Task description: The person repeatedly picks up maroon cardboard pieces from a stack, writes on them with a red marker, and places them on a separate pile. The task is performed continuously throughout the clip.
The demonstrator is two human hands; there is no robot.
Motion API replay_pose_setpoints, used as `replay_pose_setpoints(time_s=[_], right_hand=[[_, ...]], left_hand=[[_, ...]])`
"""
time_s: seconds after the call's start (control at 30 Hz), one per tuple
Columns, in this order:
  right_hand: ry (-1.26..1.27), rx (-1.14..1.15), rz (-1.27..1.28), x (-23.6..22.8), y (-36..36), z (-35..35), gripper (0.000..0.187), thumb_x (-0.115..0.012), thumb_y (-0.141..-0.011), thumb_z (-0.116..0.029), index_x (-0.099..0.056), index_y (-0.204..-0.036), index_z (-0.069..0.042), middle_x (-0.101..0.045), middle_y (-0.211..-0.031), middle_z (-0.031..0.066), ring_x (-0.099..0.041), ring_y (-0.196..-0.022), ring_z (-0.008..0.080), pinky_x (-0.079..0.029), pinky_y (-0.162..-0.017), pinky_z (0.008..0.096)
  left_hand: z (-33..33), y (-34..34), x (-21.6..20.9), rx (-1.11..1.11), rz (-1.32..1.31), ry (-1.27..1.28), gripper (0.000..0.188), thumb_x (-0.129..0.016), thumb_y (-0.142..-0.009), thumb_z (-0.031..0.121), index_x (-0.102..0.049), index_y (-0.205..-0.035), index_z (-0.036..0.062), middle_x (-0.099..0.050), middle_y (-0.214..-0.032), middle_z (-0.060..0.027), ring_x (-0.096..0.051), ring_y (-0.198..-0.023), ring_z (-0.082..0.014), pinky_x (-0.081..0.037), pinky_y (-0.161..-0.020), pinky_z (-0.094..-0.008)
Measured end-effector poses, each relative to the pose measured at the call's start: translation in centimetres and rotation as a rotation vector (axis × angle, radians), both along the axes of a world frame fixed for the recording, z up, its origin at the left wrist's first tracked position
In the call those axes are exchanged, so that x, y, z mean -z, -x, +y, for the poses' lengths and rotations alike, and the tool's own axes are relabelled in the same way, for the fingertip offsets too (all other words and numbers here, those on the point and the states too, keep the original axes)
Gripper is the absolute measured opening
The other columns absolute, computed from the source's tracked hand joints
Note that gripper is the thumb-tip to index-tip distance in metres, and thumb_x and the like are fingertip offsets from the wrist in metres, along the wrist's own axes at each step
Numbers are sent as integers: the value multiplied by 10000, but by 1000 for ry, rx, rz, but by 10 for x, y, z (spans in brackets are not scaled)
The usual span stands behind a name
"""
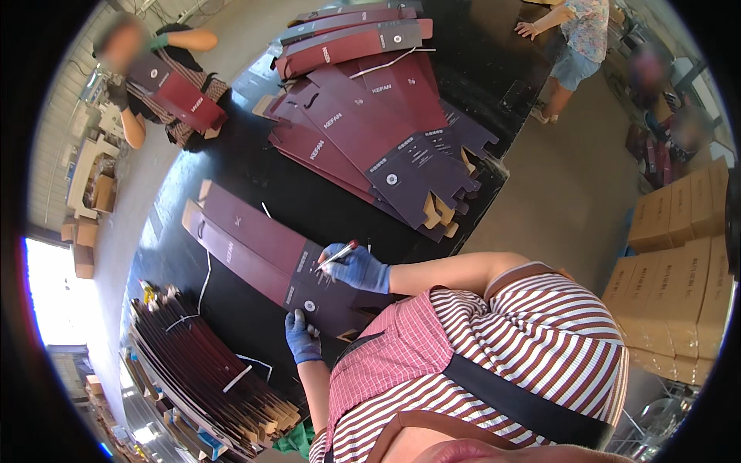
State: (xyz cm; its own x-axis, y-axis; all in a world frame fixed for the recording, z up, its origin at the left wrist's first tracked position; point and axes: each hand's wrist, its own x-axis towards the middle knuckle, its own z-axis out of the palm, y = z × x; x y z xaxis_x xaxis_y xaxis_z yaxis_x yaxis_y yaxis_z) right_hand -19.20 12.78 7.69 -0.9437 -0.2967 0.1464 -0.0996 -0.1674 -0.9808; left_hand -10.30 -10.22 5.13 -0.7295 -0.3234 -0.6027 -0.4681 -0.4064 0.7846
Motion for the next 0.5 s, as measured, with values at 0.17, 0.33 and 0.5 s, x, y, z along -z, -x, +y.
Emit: replay_pose_setpoints(time_s=[0.17,0.33,0.5], right_hand=[[56,262,22,-50,45,100,113,-607,-866,-145,-599,-923,-49,-620,-778,14,-595,-703,82,-500,-645,246],[-30,582,203,-78,43,181,173,-559,-912,-142,-592,-1050,-42,-625,-859,10,-586,-758,73,-492,-684,239],[59,376,91,-22,-25,211,182,-522,-940,-105,-568,-1101,-32,-553,-812,-8,-517,-672,46,-443,-616,187]], left_hand=[[84,77,-59,214,184,44,373,-593,-916,187,-495,-1257,71,-568,-767,-5,-376,-432,-54,-314,-382,-216],[151,84,-68,530,288,132,419,-592,-887,171,-504,-1274,36,-630,-818,-58,-435,-440,-56,-350,-379,-195],[143,29,30,721,144,-23,319,-572,-902,144,-569,-1189,4,-612,-817,-39,-531,-646,-84,-420,-559,-208]])
